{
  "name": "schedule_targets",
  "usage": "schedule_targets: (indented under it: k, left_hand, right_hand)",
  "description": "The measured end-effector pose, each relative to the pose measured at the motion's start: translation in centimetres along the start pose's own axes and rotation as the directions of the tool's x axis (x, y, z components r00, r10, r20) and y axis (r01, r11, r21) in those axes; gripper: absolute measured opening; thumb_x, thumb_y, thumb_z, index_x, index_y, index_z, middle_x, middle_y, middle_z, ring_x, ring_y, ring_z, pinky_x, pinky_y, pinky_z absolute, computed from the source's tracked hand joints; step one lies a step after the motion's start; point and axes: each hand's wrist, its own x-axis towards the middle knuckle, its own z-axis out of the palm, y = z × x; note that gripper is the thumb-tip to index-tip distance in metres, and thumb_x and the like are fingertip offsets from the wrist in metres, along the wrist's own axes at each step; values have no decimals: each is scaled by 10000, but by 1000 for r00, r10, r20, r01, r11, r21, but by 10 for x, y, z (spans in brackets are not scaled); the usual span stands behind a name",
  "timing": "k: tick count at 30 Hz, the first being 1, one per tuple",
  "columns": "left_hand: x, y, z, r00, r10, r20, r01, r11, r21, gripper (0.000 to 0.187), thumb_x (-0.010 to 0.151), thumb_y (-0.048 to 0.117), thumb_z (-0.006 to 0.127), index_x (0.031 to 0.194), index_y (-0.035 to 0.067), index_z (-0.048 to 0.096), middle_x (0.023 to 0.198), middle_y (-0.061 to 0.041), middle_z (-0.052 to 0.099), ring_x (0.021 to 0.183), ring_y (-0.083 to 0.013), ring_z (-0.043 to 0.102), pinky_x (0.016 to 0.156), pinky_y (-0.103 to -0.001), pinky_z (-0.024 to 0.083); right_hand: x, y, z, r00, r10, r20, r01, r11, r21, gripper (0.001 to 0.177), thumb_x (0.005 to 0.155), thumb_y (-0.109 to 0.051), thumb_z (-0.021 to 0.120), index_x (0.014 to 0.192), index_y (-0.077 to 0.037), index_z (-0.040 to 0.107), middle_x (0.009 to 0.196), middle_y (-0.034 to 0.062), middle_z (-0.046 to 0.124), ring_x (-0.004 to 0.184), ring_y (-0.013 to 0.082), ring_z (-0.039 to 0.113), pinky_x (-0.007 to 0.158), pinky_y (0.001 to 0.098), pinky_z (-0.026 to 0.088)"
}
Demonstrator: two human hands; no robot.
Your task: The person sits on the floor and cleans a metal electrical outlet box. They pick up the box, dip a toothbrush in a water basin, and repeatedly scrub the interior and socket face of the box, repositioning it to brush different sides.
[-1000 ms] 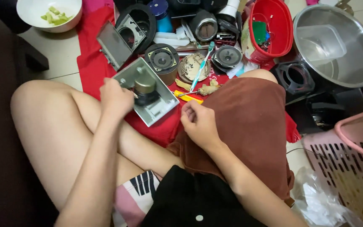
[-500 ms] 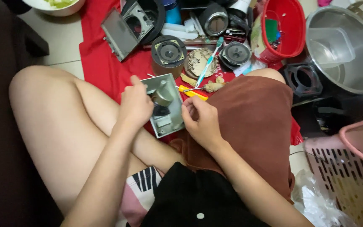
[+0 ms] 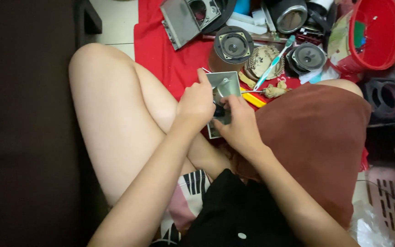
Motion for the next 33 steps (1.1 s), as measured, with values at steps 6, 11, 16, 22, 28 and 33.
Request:
schedule_targets:
  k: [6, 11, 16, 22, 28, 33]
  left_hand:
    - [4, -1, 2, 1000, -15, -8, 15, 1000, 13, 798, 733, 63, 632, 1329, -88, 122, 1046, -267, 557, 1036, -427, 535, 855, -496, 466]
    - [-4, 4, -4, 1000, 0, -3, 0, 1000, 18, 759, 738, 23, 604, 1326, -100, 140, 1031, -271, 564, 1024, -428, 543, 850, -495, 466]
    - [-5, 10, -2, 1000, -16, -3, 17, 998, 53, 815, 722, -12, 601, 1337, -118, 76, 1047, -262, 563, 1031, -421, 539, 855, -485, 455]
    - [-14, 28, -1, 999, -38, 20, 36, 994, 99, 804, 750, -21, 543, 1352, -114, 19, 1080, -254, 557, 1051, -402, 536, 866, -491, 446]
    - [-18, 29, 7, 991, -131, -11, 131, 982, 133, 812, 816, 45, 493, 1380, -42, -85, 1080, -234, 536, 1024, -382, 558, 847, -456, 463]
    - [-12, 26, 17, 990, -133, -51, 137, 987, 78, 772, 862, 123, 461, 1382, -13, -93, 1091, -242, 509, 1033, -405, 546, 855, -480, 459]
  right_hand:
    - [11, -3, 7, 907, 420, 8, -415, 899, -138, 402, 718, -281, 692, 978, -94, 450, 838, 140, 643, 861, 362, 619, 749, 470, 491]
    - [24, 5, 17, 858, 505, 94, -462, 839, -289, 437, 749, -414, 643, 1011, -107, 474, 898, 190, 604, 912, 404, 592, 787, 486, 465]
    - [21, 1, 20, 847, 517, 125, -431, 804, -409, 442, 782, -404, 562, 1104, -120, 458, 918, 197, 586, 947, 427, 575, 824, 486, 442]
    - [12, 26, 14, 919, 394, 31, -370, 885, -281, 484, 700, -449, 588, 1081, -159, 514, 809, 48, 667, 882, 341, 612, 796, 490, 462]
    - [17, 27, 19, 912, 401, 88, -364, 889, -276, 474, 722, -431, 531, 1101, -147, 501, 849, 64, 670, 903, 342, 611, 796, 481, 459]
    - [18, 28, 17, 890, 438, 125, -393, 878, -273, 471, 759, -420, 483, 1142, -144, 486, 883, 65, 662, 935, 337, 600, 830, 475, 446]
